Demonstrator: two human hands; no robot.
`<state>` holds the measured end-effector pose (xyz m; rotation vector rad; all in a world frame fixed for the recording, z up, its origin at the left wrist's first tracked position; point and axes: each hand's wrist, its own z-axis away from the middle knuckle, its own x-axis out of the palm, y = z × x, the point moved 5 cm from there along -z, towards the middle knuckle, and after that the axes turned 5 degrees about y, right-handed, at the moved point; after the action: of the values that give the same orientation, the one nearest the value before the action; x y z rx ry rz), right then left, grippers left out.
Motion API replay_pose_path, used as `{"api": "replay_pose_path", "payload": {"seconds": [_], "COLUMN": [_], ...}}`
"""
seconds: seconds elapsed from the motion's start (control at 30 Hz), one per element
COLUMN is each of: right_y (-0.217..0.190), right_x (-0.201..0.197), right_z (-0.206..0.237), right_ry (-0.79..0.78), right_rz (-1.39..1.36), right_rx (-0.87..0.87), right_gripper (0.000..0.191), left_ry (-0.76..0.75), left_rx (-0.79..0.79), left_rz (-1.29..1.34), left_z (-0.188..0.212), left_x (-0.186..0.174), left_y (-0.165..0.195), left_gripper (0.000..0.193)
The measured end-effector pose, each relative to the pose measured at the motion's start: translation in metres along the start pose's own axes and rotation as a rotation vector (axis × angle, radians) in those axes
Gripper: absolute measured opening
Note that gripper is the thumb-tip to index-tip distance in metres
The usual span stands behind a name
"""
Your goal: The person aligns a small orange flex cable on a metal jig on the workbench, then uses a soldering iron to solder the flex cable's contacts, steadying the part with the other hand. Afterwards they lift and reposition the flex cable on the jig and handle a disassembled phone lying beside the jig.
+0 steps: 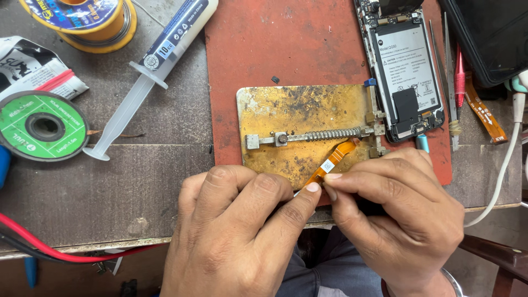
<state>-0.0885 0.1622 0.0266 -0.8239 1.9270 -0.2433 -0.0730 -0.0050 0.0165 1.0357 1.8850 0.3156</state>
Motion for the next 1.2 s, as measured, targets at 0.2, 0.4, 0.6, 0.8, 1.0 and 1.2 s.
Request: {"api": "replay_pose_path", "payload": {"seconds": [0.2,0.4,0.6,0.8,1.0,1.2], "right_y": [0.0001,-0.0003,-0.0002,-0.0001,-0.0007,0.0005], "right_x": [-0.0001,-0.0002,-0.0004,-0.0009,-0.0004,-0.0006], "right_z": [0.0004,0.0008,-0.0006,0.0006,-0.0005,0.0006], "right_ry": [-0.020,-0.004,-0.032,-0.010,-0.032,-0.006], "right_rz": [-0.022,-0.007,-0.021,-0.012,-0.023,-0.004], "right_rx": [-0.023,-0.006,-0.031,-0.001,-0.035,0.005], "right_gripper": [0.022,0.022,0.021,0.022,0.021,0.022], "left_ry": [-0.001,0.002,0.014,0.016,0.023,0.018], "left_rx": [-0.008,-0.023,-0.019,-0.020,-0.013,-0.020], "left_rz": [0.008,0.010,0.011,0.003,0.008,0.006], "left_z": [0.0008,0.0005,0.0000,-0.0002,-0.0003,-0.0001], "left_x": [0.0002,-0.0005,-0.0005,-0.0008,-0.0005,-0.0004], "left_y": [0.0001,0.0009,0.0011,0.0018,0.0012,0.0014], "left_gripper": [0.028,0.027,0.027,0.027,0.026,0.026]}}
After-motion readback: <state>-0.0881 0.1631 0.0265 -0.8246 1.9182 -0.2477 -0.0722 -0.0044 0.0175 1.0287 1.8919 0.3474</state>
